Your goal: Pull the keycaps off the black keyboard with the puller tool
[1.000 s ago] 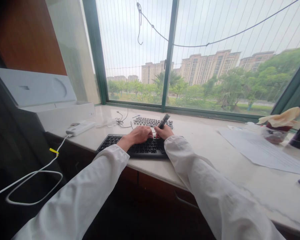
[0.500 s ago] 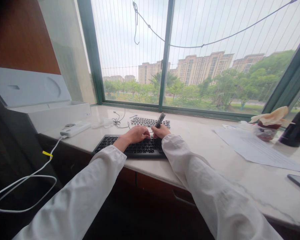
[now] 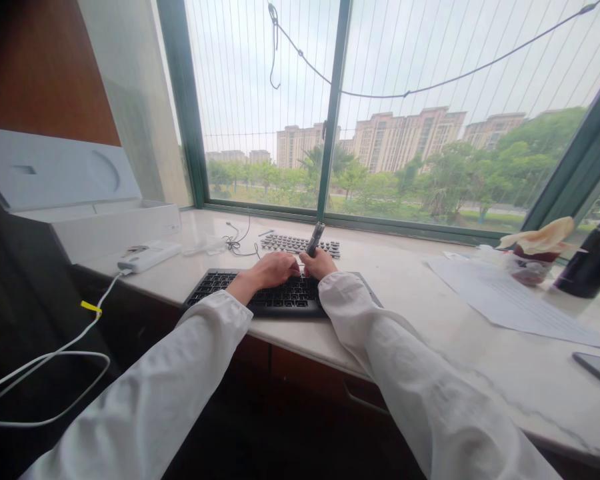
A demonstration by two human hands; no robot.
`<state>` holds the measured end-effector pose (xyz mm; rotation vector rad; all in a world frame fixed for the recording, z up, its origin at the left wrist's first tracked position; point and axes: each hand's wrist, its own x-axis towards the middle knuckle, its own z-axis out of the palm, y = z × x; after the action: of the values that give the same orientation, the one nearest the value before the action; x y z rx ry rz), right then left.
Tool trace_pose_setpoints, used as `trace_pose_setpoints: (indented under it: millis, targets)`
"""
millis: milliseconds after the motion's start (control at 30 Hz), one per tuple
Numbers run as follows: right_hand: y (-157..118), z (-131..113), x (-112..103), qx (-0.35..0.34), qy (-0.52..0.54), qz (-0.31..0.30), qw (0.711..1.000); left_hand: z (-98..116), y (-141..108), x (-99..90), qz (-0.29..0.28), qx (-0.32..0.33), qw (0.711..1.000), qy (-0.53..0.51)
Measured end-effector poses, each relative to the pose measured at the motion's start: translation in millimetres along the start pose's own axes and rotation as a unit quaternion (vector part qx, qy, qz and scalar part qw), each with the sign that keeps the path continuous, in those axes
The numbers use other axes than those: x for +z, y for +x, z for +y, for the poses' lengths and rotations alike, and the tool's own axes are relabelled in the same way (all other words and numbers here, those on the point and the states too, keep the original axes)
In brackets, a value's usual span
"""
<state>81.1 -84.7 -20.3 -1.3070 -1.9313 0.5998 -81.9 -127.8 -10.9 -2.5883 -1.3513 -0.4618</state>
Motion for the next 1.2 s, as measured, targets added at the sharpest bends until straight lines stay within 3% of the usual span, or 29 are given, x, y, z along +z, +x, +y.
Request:
trace_pose_setpoints:
  millis: [233, 533, 700, 933, 1067, 1200]
  targets:
    - [-7, -6, 3, 0.009, -0.006, 0.037, 0.999, -3, -3, -1.2, 0.008, -0.004, 0.999, -0.035]
    - [1, 9, -7, -0.040, 0.023, -0.062, 0.997, -12, -10, -3.9, 0.027, -0.016, 0.988, -0.150]
    - [0, 6, -4, -0.036, 0.015, -0.050, 0.998, -11, -9, -0.7, 0.043, 0.001, 0.991, -0.128]
    - [-7, -5, 5, -0.092, -0.091, 0.044, 0.991, -6, -8, -1.4, 0.045, 0.014, 0.997, -0.056]
    - [-5, 1, 4, -0.098, -0.050, 0.020, 0.994, -4, -10, -2.2, 0.044, 0.014, 0.998, -0.046]
    - [1, 7, 2, -0.036, 0.008, -0.021, 0.999, -4, -12, -2.8, 0.044, 0.014, 0.998, -0.042]
